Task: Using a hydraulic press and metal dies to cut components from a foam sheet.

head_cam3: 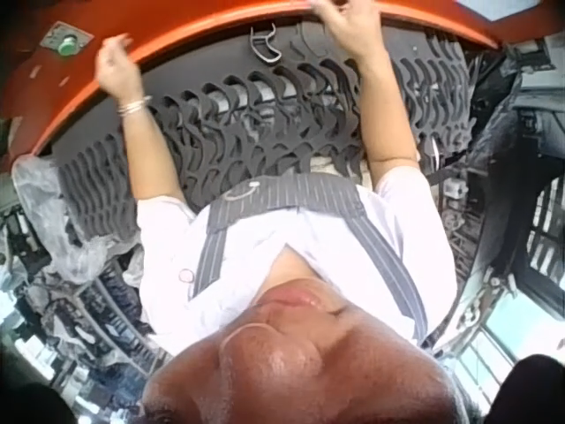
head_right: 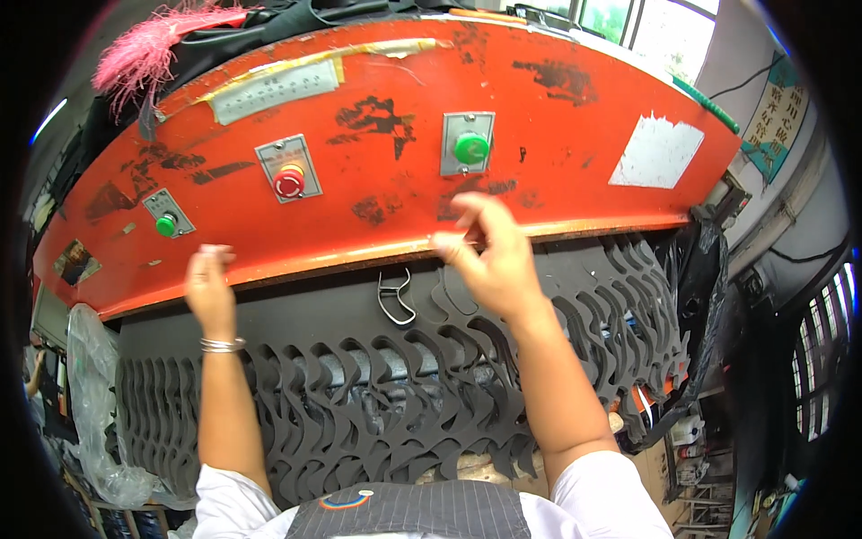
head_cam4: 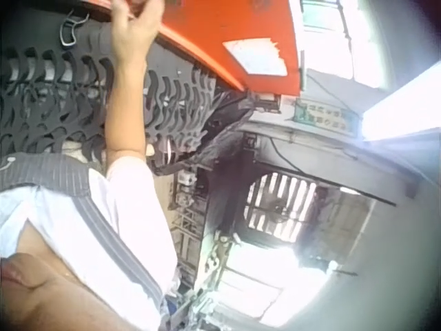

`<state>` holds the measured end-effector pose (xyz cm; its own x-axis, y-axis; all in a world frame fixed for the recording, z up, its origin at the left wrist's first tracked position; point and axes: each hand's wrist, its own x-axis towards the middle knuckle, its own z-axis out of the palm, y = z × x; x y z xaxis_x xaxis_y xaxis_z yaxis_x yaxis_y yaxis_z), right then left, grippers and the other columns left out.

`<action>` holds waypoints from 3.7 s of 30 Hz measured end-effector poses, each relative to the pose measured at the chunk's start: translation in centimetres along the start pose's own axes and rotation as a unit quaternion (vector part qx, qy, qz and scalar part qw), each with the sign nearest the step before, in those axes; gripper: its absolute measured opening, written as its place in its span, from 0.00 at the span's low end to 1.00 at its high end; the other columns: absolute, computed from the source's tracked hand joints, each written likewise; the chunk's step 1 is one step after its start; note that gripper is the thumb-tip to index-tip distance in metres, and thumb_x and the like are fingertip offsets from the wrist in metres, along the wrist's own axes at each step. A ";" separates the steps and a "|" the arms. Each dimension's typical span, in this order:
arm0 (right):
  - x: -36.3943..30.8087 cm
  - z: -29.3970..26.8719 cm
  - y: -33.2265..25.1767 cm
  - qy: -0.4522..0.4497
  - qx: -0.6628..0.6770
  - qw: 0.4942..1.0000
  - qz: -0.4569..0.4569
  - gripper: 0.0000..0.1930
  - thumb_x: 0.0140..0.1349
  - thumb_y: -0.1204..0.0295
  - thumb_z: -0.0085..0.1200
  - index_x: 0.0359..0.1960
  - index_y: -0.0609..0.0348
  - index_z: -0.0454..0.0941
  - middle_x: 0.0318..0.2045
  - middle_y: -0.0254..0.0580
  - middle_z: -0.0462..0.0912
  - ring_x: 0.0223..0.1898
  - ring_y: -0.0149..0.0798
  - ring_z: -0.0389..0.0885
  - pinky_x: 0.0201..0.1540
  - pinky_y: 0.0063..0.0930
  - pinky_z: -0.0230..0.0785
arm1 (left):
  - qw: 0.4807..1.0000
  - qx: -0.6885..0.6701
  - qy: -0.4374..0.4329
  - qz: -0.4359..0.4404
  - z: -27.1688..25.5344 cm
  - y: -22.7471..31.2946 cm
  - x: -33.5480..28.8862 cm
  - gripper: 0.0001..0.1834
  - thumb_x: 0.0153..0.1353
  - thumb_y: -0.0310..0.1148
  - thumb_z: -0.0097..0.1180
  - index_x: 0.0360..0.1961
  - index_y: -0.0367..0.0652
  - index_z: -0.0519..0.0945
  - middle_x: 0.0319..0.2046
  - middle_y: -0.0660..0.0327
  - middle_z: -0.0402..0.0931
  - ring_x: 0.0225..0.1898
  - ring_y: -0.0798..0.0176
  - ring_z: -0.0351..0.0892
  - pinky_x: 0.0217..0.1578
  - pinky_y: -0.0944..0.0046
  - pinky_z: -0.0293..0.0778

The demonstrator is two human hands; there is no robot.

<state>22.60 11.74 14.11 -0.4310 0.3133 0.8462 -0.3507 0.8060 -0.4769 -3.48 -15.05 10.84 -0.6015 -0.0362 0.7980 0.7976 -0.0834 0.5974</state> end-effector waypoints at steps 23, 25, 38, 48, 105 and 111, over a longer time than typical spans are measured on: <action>-18.6 -2.7 -4.4 -0.546 -0.140 0.811 0.156 0.21 0.56 0.54 0.62 0.32 0.63 0.75 0.31 0.51 0.79 0.36 0.55 0.79 0.40 0.44 0.71 | 0.815 0.135 -0.563 -0.009 -6.1 10.1 -24.6 0.13 0.55 0.37 0.62 0.38 0.41 0.80 0.35 0.54 0.73 0.43 0.48 0.73 0.46 0.54 0.71; -20.4 -2.4 -4.1 -0.468 -0.225 0.850 0.092 0.26 0.50 0.54 0.66 0.39 0.62 0.73 0.38 0.52 0.75 0.44 0.55 0.76 0.45 0.44 0.70 | 0.841 0.218 -0.495 0.022 -5.6 10.0 -25.1 0.18 0.49 0.35 0.66 0.41 0.42 0.77 0.38 0.56 0.71 0.45 0.51 0.72 0.47 0.55 0.70; -20.9 1.6 1.4 -0.320 -0.341 0.884 0.001 0.34 0.40 0.68 0.70 0.53 0.48 0.70 0.39 0.42 0.73 0.45 0.46 0.74 0.47 0.39 0.69 | 0.853 0.360 -0.363 0.101 -0.8 4.5 -26.1 0.21 0.39 0.31 0.69 0.36 0.45 0.73 0.34 0.58 0.70 0.42 0.52 0.72 0.44 0.55 0.65; -19.1 4.2 4.9 -0.267 -0.395 0.879 -0.031 0.28 0.45 0.73 0.63 0.52 0.49 0.70 0.36 0.42 0.76 0.45 0.47 0.76 0.47 0.41 0.70 | 0.852 0.374 -0.356 0.092 1.4 2.0 -23.0 0.24 0.39 0.34 0.72 0.36 0.45 0.73 0.38 0.59 0.72 0.47 0.54 0.71 0.47 0.56 0.66; -3.4 8.5 0.6 -0.276 -0.046 0.960 0.025 0.39 0.44 0.48 0.68 0.56 0.56 0.71 0.50 0.49 0.75 0.53 0.52 0.73 0.55 0.41 0.66 | 0.886 0.232 -0.401 -0.023 5.7 1.4 -7.6 0.28 0.69 0.46 0.40 0.63 0.40 0.69 0.61 0.52 0.70 0.67 0.54 0.61 0.68 0.49 0.44; -6.3 9.0 -2.6 -0.297 -0.139 0.945 0.022 0.32 0.44 0.58 0.70 0.53 0.55 0.76 0.40 0.40 0.81 0.48 0.40 0.73 0.53 0.36 0.60 | 0.891 0.225 -0.395 0.013 3.9 3.3 -8.2 0.28 0.65 0.40 0.46 0.63 0.36 0.68 0.59 0.46 0.71 0.65 0.53 0.65 0.67 0.49 0.48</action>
<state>18.69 3.16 7.91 -0.8588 0.0788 0.5062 -0.1261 0.9252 -0.3580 4.26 -11.15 6.52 -0.5059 0.6943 0.5120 0.8545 0.3221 0.4076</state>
